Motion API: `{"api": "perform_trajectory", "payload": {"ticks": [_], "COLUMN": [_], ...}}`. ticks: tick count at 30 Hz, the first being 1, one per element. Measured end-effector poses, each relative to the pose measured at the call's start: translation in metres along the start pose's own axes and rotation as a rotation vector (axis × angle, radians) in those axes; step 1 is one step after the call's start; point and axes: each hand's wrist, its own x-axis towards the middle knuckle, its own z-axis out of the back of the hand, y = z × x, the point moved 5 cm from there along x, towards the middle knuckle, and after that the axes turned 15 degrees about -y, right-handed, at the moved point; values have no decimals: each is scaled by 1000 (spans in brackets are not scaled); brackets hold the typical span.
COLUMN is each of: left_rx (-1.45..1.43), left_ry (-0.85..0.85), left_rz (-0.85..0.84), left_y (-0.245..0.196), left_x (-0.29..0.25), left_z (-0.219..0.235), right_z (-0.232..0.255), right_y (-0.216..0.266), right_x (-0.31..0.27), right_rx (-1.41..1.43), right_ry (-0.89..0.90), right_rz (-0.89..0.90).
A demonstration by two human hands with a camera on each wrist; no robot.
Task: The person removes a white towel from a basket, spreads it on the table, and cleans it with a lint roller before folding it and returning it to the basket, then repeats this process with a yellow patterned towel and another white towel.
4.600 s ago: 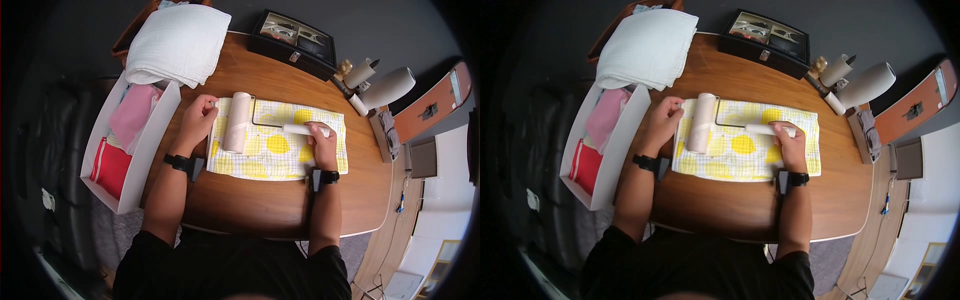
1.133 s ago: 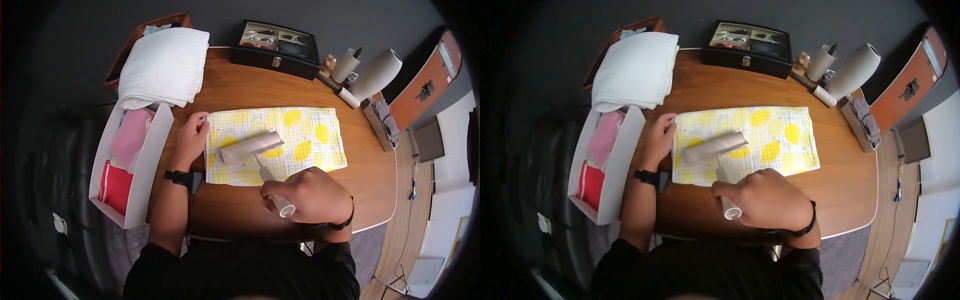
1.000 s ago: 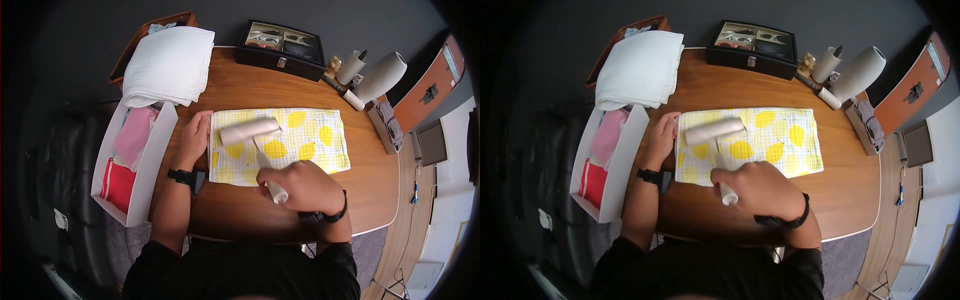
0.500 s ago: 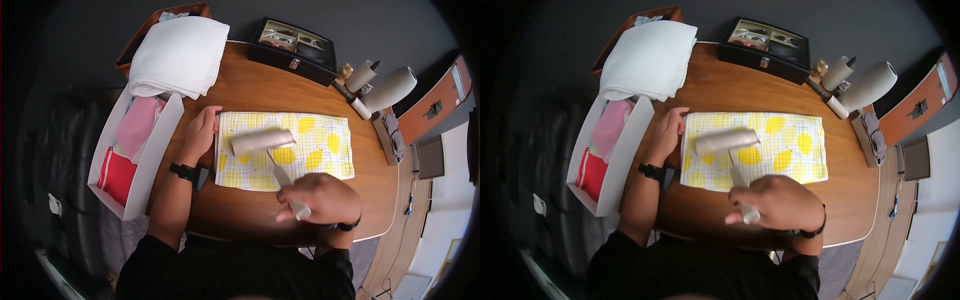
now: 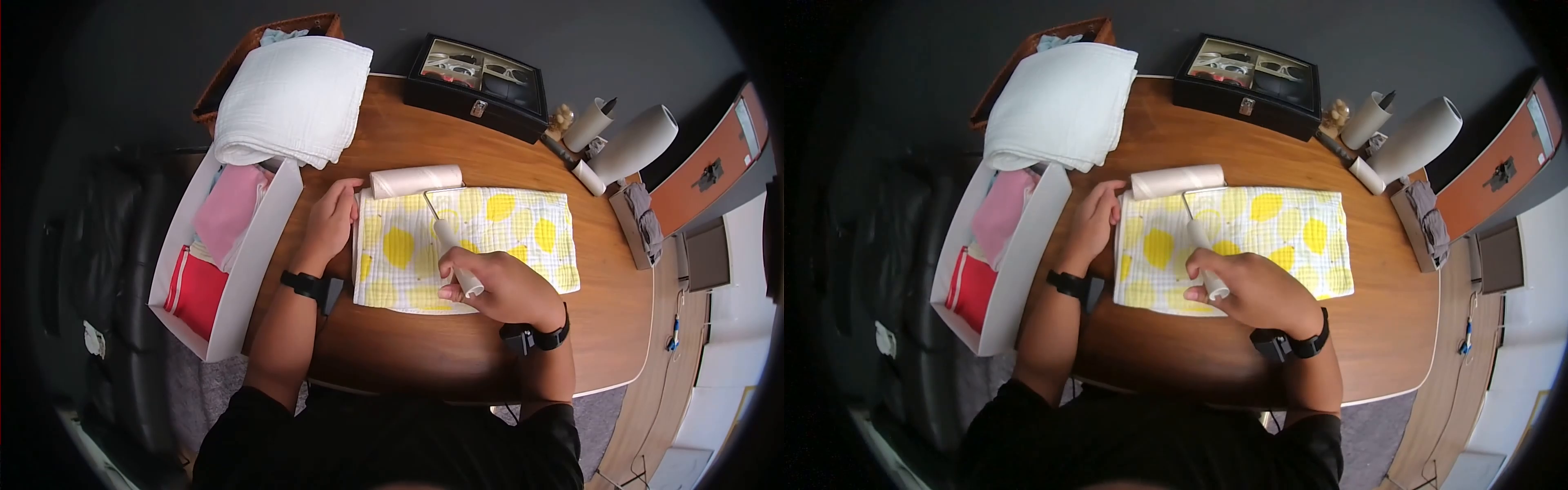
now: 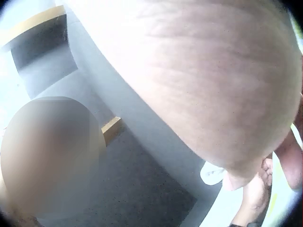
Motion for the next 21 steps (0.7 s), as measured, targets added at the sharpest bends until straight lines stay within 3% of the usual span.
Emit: {"api": "perform_trajectory", "payload": {"ticks": [1,4,8,12,18,21], "left_rx": [-8,-5,59,41,-13,-3], "left_ry": [4,8,10,29,41,38], "left_rz": [-8,-32,-56,-47,-19,-62], "left_y": [3,9,-2,-2,-1,-1], "left_x": [1,0,-1,-1,-1,-2], "left_z": [0,0,0,0,-1,0], "right_z": [2,15,24,22,0,9], "right_y": [2,25,45,48,14,19], "right_x": [-2,-15,-36,-33,-9,-12], "right_rx": [-37,-85,74,-37,-95,-124], "right_ry": [-21,184,320,241,86,112], "right_rz": [-2,55,131,109,46,50]}}
